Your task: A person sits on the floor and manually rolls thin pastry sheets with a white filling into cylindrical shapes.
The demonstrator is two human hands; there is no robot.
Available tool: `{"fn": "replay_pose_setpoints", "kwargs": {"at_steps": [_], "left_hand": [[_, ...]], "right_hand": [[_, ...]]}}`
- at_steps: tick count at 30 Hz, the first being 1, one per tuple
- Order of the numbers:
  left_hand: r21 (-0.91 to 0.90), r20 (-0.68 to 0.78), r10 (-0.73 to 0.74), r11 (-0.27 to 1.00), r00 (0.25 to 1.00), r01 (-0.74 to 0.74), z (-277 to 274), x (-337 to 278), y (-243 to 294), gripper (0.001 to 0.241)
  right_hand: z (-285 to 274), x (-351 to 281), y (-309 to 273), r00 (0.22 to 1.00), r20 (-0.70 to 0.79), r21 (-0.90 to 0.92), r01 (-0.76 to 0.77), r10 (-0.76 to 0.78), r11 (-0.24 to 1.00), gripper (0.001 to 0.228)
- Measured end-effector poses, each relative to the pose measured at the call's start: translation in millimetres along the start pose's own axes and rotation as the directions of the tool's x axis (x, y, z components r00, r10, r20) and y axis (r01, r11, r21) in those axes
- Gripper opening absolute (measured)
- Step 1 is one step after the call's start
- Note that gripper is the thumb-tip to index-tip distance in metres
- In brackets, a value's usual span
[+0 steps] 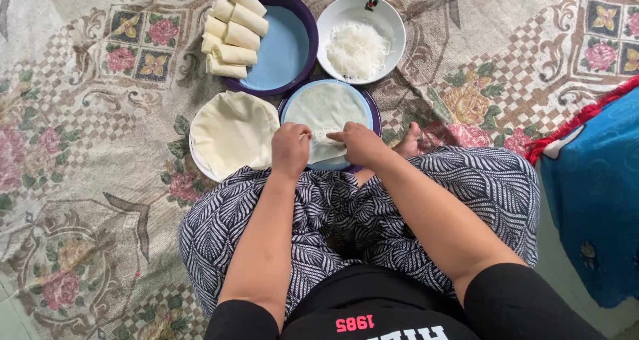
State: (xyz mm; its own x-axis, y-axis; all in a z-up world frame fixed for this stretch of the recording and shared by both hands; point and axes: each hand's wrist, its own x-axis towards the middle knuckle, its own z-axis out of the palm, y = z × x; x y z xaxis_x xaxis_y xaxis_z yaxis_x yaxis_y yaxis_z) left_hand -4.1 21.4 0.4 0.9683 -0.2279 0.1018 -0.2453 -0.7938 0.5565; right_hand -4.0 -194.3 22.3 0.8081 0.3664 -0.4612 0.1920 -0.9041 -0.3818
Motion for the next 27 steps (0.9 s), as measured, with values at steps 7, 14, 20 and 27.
{"fn": "replay_pose_setpoints", "kwargs": {"at_steps": [7,14,20,27], "left_hand": [[0.007,0.088,0.107,0.994,0.990,-0.108,31.7,1.8,-0.1,0.013],[0.130,0.149,-0.018,0.992,0.989,-0.001,35.0,0.2,-14.5,0.022],[0.178,0.206,-0.114,0.981,0.972,0.077,31.4,-2.6,-21.5,0.023],[0.122,0.221,-0.160,0.983,0.962,0.136,-12.1,-4.2,12.7,0.039]], "right_hand": [[-13.3,-9.0,8.4,0.993,-0.116,0.069,0.009,-0.001,0.998,0.051],[-14.7,-7.6,8.4,0.993,-0.122,0.085,0.022,-0.012,0.996,0.057],[-9.7,-7.0,-6.1,0.999,-0.047,-0.018,0.012,-0.013,1.000,0.067],[-12.2,-3.4,-3.7,0.999,-0.040,-0.027,0.009,-0.010,1.000,0.071]]}}
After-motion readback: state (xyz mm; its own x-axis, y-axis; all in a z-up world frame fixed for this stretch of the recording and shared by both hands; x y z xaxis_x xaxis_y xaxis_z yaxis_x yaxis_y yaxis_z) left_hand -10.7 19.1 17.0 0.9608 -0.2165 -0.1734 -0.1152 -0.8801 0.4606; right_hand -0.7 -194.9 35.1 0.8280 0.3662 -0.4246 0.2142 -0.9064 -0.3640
